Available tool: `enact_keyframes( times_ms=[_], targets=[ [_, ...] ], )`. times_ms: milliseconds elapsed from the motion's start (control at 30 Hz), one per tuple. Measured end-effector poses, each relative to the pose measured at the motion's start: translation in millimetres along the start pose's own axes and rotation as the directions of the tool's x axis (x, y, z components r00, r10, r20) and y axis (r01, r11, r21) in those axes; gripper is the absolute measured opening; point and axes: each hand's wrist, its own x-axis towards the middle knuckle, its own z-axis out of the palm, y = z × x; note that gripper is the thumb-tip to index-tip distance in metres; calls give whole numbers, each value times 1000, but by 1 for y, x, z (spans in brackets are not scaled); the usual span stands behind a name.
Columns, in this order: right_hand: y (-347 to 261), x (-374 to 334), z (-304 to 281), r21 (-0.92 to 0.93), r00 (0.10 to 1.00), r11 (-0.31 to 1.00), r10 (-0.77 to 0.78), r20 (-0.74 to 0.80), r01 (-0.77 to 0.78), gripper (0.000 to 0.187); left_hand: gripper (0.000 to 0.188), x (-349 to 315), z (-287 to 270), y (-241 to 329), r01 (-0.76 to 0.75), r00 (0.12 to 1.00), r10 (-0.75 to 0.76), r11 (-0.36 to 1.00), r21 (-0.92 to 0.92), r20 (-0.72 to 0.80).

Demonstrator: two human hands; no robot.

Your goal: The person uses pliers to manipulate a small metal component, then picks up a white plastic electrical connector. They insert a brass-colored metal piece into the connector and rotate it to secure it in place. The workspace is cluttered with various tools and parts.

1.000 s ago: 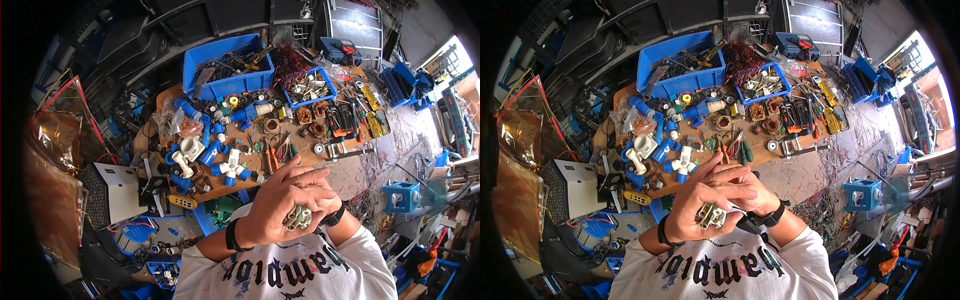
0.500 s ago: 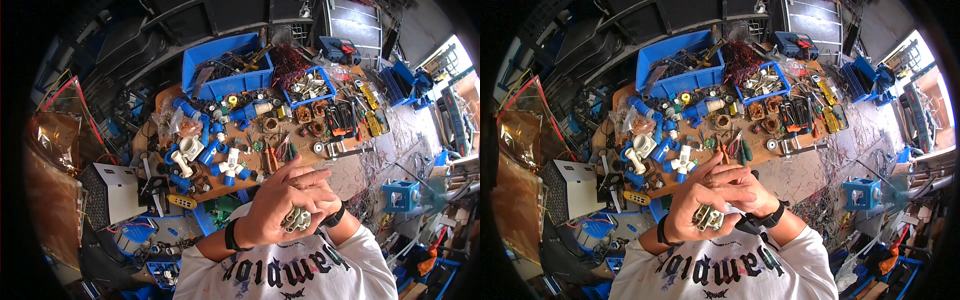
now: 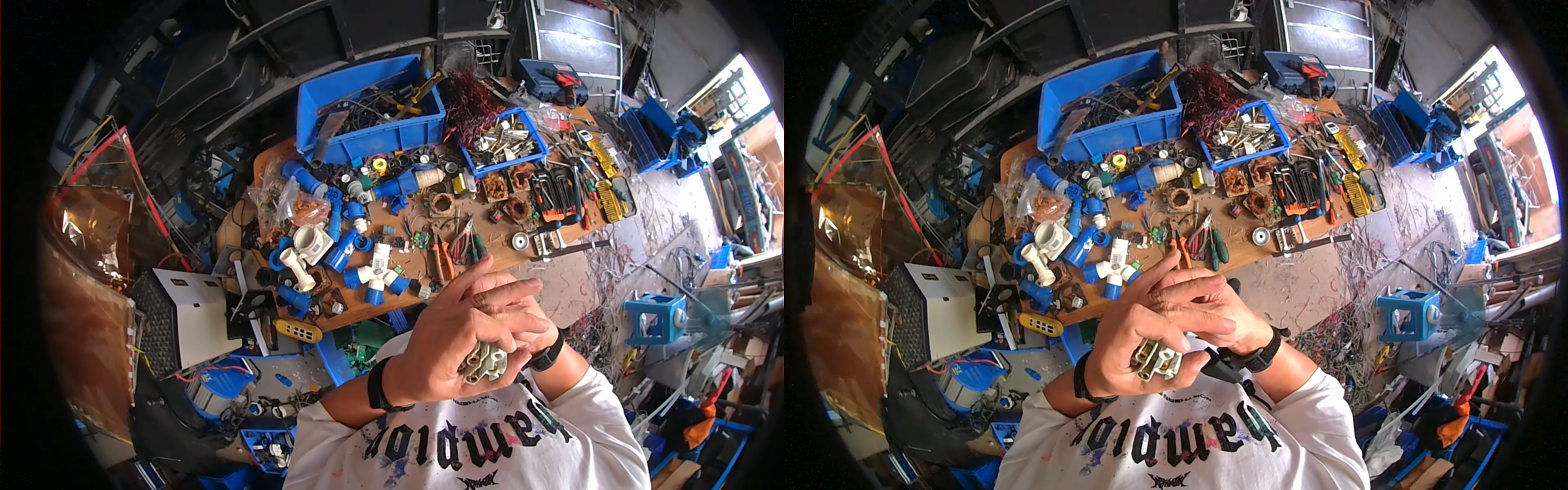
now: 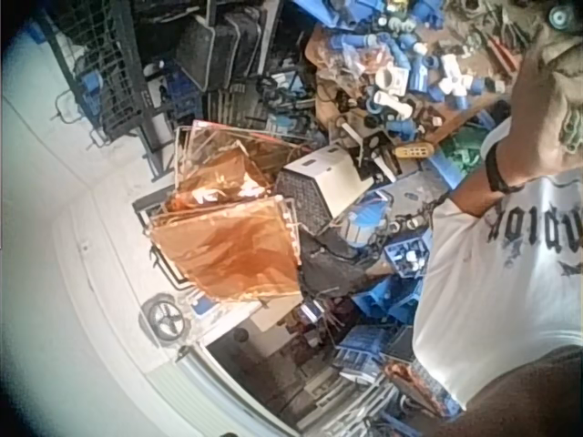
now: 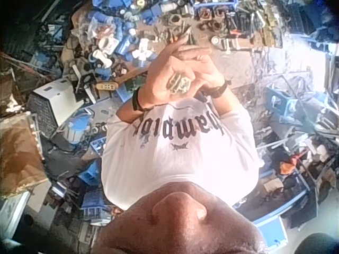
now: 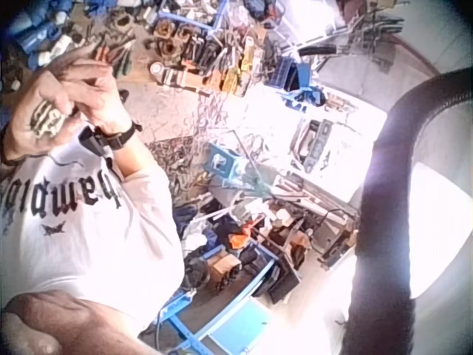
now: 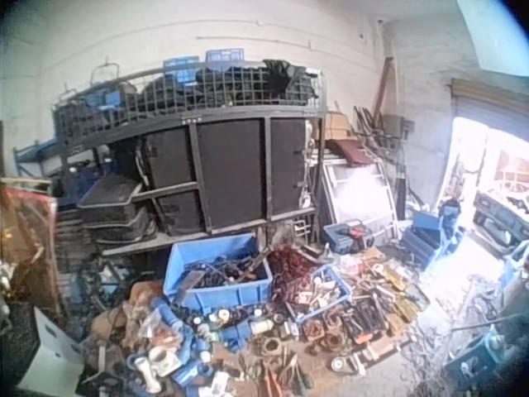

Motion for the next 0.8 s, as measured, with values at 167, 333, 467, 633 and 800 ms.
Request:
enact_keyframes(
  times_ms=[167,333,467,633,800],
  targets=[
    [2,2,-1,69,1000,998,-10,21,9,29,38,-3,0,-2,-1,1000,1,1000,9,17],
    [8,8,-14,-174,992,981,-66,111,85,35,38,-2,-1,-1,-1,1000,1,1000,17,9],
    [2,5,-6,35,998,998,47,32,-48,30,38,-1,-4,0,-3,1000,2,1000,13,27],
    [-1,6,-4,-55,1000,998,13,27,-12,28,37,-3,-3,-1,-8,1000,7,1000,16,14],
    [-14,3,13,-155,995,987,37,-88,-50,29,37,-3,-3,-1,1,1000,-1,1000,29,11]
  ],
)
